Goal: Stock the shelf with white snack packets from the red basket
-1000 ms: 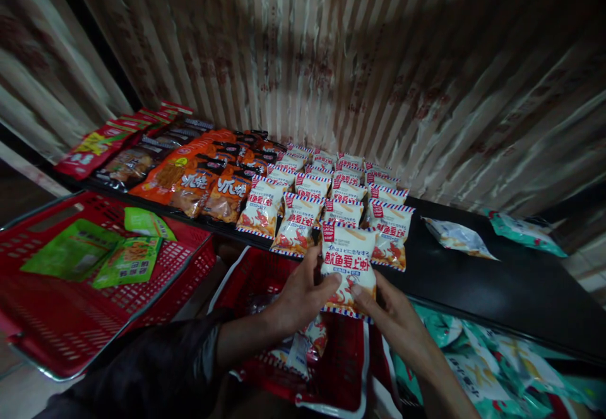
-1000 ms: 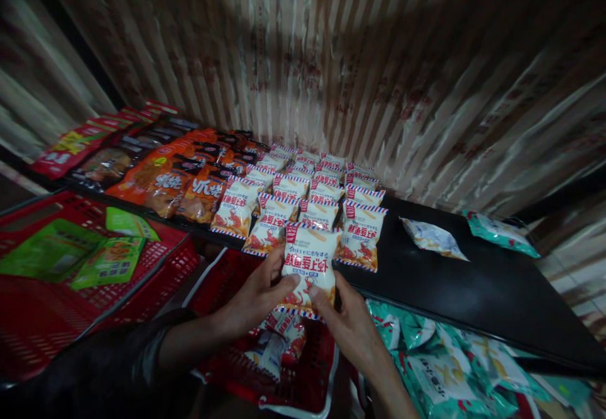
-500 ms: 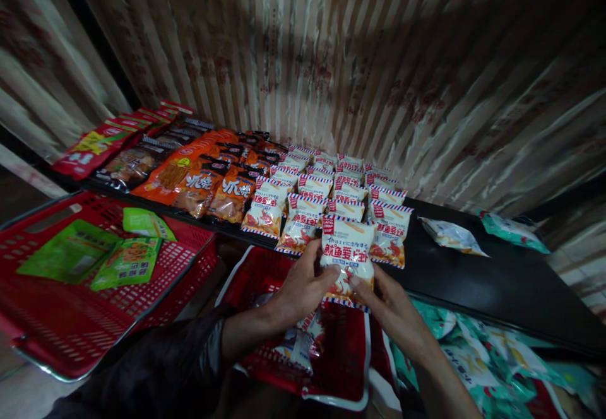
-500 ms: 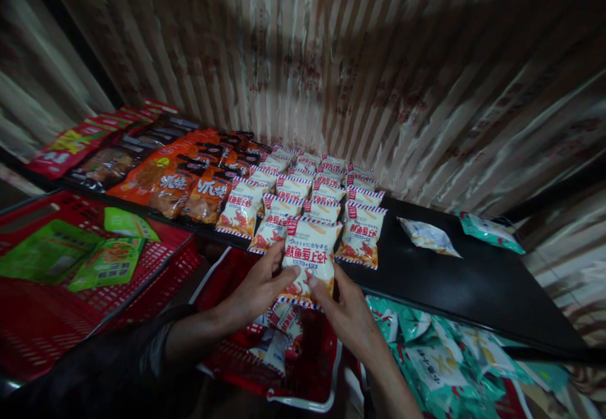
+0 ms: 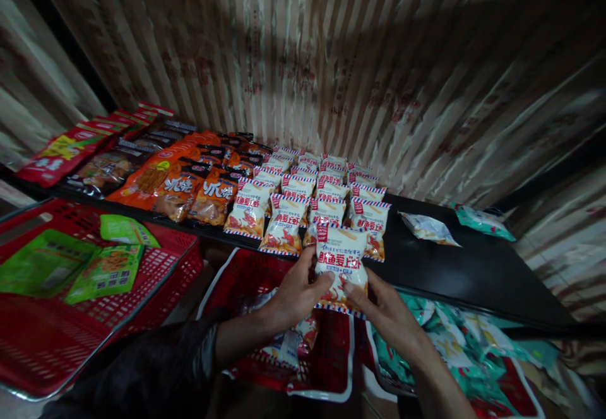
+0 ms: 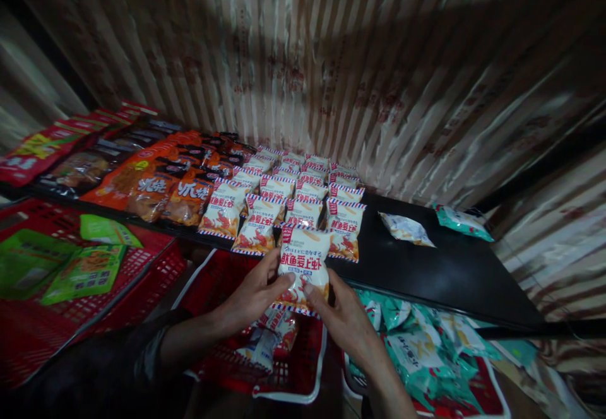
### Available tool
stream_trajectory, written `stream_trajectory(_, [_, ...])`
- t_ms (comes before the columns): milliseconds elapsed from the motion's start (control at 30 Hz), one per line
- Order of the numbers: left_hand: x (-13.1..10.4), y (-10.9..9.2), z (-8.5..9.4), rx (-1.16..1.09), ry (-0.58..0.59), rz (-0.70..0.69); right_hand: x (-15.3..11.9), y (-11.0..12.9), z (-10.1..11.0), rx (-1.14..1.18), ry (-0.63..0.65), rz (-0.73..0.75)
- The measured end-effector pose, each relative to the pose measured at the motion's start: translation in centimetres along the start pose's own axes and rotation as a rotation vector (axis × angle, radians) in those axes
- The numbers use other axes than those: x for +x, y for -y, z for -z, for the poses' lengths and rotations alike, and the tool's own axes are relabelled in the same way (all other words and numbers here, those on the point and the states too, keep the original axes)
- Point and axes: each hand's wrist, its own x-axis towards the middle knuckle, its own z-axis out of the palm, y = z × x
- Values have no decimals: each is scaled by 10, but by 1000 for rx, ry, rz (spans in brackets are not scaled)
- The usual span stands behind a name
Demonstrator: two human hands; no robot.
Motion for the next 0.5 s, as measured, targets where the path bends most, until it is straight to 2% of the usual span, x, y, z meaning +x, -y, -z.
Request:
stream_trajectory(333, [-2,3,-6,-15,72,-10,-4,-10,12,35,0,-8])
stream_trajectory(500, [-4,7,-6,18,55,11,-3,-9,11,-14,2,-12])
